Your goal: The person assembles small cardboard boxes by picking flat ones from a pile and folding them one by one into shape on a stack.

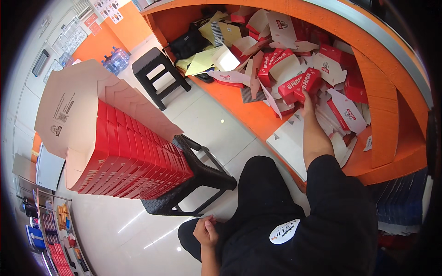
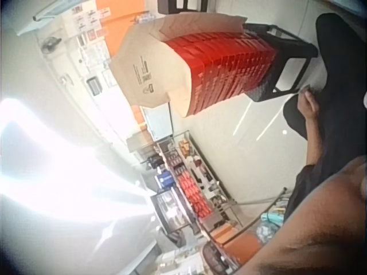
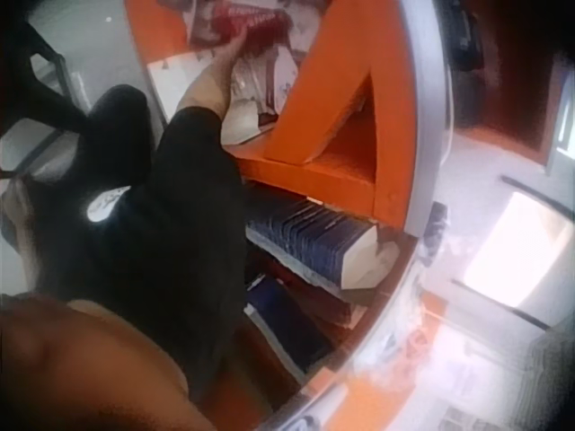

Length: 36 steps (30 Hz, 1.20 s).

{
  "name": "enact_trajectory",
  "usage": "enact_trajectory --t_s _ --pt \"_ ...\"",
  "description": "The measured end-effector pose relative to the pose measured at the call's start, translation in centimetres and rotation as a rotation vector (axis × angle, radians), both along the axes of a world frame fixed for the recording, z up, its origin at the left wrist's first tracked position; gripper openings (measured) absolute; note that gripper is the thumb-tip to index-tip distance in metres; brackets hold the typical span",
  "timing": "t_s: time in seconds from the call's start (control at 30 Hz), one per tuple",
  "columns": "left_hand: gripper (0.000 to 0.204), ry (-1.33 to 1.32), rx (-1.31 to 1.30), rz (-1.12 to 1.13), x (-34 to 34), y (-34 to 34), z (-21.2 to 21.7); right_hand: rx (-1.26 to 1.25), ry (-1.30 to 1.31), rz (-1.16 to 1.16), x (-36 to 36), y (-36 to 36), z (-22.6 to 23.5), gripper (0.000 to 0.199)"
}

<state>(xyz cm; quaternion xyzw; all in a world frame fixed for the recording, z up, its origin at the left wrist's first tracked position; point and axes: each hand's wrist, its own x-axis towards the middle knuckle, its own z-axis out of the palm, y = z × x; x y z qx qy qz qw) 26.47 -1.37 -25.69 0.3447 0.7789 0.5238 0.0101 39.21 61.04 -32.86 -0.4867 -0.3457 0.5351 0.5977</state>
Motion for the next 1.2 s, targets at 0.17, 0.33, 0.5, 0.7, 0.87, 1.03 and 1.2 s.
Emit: enact_trajectory --t_s 0.17,0.33,0.5,0.7,0.87,1.03,1.2 --pt "0.037 0.002 0.000 -0.004 -0.3 -0.1 -0.2 -0.059 -0.649 -0.480 -2.6 -1.6 6.7 0.106" --pt "0.037 -0.018 0.018 -0.006 -0.5 0.8 -0.3 0.144 -0.873 -0.608 -2.7 -5.3 9.9 0.099" --pt "0.026 -0.030 -0.016 -0.023 -1.0 -0.4 -0.1 0.449 -0.867 -0.666 -3.9 -9.6 7.4 0.099" --pt "0.023 -0.018 -0.079 -0.132 -1.6 0.1 1.2 0.821 -0.806 -0.743 -1.6 -18.8 6.8 0.088" --pt "0.026 -0.083 0.156 -0.090 -1.7 0.0 4.4 1.130 -0.357 -0.293 -6.1 -28.0 10.3 0.109" --pt "0.068 -0.436 0.327 -0.297 -0.8 2.6 7.0 1.189 -0.022 0.090 -9.4 -35.9 15.2 0.114" --pt "0.121 -0.466 0.479 -0.530 -0.4 4.0 9.3 1.180 0.110 0.286 -11.0 -38.1 16.1 0.112"
